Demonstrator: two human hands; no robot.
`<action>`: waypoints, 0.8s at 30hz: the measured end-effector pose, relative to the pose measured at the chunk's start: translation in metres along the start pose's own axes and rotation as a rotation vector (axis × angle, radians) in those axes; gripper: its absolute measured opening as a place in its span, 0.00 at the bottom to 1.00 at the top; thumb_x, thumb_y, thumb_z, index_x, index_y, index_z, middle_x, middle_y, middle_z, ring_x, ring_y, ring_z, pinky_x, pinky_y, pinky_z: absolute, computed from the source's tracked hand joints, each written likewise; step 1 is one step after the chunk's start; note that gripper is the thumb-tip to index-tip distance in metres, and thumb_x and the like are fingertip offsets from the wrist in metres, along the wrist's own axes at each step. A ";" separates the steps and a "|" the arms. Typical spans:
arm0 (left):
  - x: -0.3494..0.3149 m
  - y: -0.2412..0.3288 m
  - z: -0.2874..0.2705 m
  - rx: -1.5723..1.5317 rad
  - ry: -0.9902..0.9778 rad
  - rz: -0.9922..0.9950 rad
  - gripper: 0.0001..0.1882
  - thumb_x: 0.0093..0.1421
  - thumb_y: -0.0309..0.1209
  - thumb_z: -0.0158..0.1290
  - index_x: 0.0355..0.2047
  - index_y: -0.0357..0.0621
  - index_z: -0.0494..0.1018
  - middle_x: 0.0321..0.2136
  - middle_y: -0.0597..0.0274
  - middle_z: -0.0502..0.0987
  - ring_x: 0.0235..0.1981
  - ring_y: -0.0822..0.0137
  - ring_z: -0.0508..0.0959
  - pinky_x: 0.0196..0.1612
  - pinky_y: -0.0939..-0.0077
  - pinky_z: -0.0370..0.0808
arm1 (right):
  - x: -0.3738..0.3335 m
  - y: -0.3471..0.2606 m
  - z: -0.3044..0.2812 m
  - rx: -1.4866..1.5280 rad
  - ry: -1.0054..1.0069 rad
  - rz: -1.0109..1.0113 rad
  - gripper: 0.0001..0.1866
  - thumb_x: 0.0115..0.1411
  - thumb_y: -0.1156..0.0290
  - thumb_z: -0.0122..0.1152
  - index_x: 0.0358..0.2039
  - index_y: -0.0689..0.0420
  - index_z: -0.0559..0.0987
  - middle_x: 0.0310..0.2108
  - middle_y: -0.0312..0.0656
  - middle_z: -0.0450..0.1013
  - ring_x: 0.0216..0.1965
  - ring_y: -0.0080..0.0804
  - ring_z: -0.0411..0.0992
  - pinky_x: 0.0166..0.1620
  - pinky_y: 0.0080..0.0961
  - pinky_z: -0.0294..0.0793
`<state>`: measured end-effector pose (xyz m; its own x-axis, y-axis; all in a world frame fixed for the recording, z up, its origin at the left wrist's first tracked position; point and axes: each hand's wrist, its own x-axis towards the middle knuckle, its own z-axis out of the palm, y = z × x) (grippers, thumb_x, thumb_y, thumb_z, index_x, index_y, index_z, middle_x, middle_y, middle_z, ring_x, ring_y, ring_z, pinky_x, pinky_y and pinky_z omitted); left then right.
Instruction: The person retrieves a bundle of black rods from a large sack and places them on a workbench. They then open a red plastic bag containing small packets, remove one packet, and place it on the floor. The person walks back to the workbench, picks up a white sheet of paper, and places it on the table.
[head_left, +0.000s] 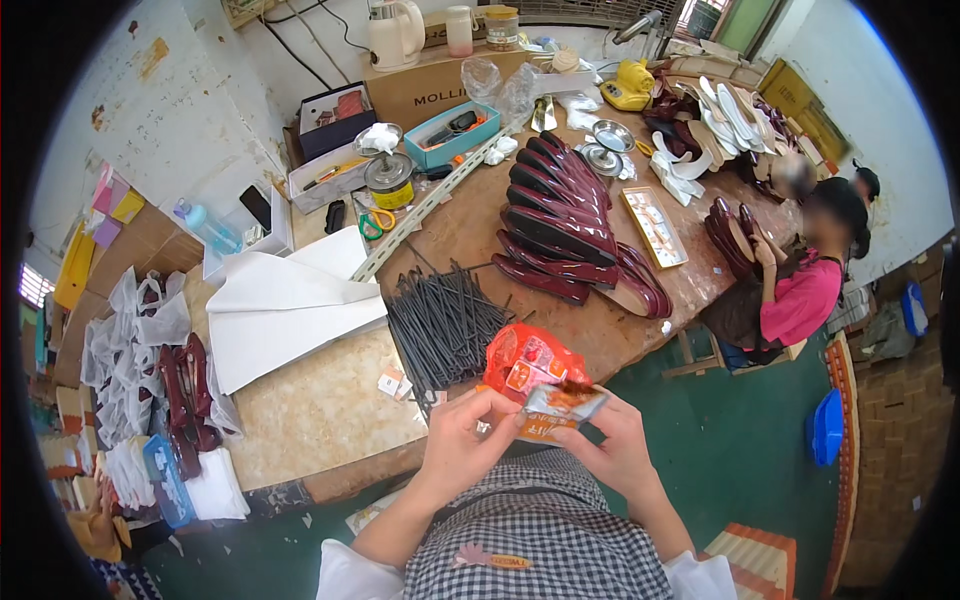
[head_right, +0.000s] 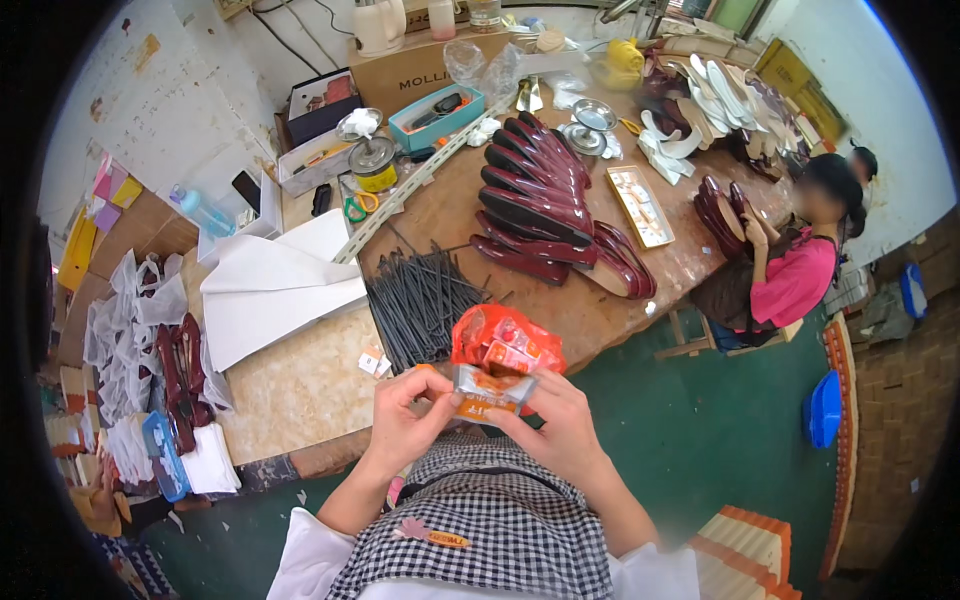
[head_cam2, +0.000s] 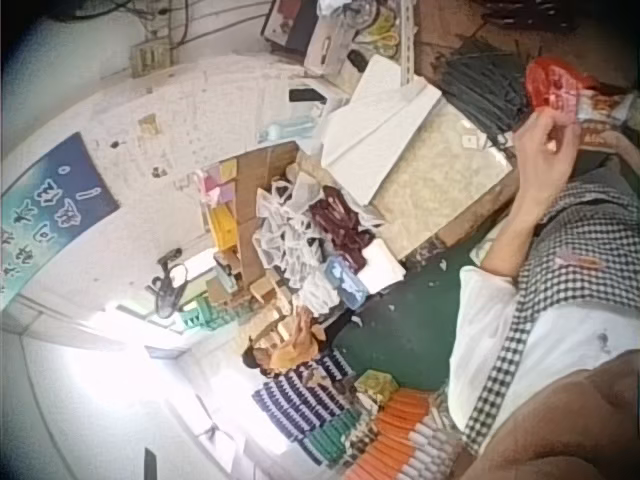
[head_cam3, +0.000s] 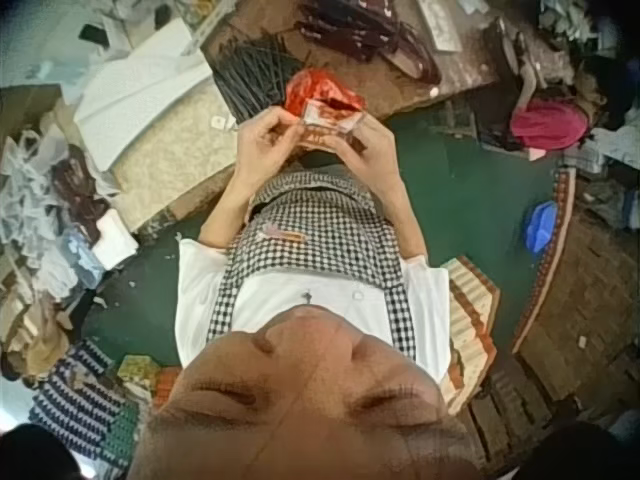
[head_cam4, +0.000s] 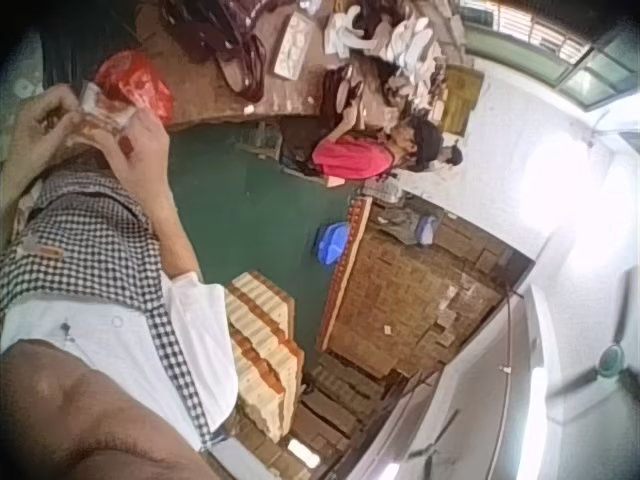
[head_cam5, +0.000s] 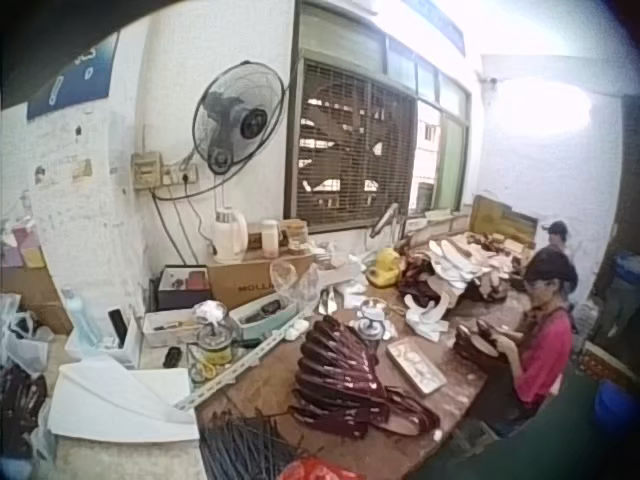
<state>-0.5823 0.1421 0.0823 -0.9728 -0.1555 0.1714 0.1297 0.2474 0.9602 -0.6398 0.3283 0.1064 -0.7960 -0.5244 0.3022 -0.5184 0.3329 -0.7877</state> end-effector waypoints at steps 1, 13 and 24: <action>-0.001 0.000 0.000 -0.013 0.006 0.002 0.05 0.52 0.25 0.58 0.29 0.38 0.74 0.24 0.63 0.76 0.20 0.75 0.74 0.23 0.81 0.70 | 0.000 0.001 0.002 0.012 0.004 -0.009 0.08 0.48 0.75 0.65 0.30 0.62 0.79 0.27 0.43 0.75 0.28 0.39 0.72 0.34 0.30 0.71; 0.000 0.003 -0.005 -0.009 0.026 0.032 0.05 0.53 0.26 0.56 0.26 0.37 0.73 0.20 0.61 0.71 0.20 0.72 0.71 0.22 0.79 0.66 | 0.003 -0.004 0.014 0.074 -0.025 0.065 0.09 0.53 0.75 0.61 0.35 0.64 0.78 0.34 0.47 0.76 0.34 0.42 0.74 0.39 0.30 0.72; 0.002 -0.002 -0.004 0.051 0.037 0.177 0.05 0.51 0.27 0.59 0.26 0.38 0.75 0.20 0.63 0.72 0.20 0.73 0.71 0.23 0.79 0.66 | -0.001 -0.008 0.009 0.002 0.013 -0.014 0.10 0.52 0.76 0.61 0.36 0.62 0.79 0.34 0.46 0.76 0.35 0.40 0.74 0.39 0.30 0.71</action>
<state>-0.5835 0.1377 0.0816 -0.9278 -0.1399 0.3458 0.2875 0.3224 0.9019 -0.6318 0.3194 0.1079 -0.7929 -0.5183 0.3203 -0.5287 0.3241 -0.7845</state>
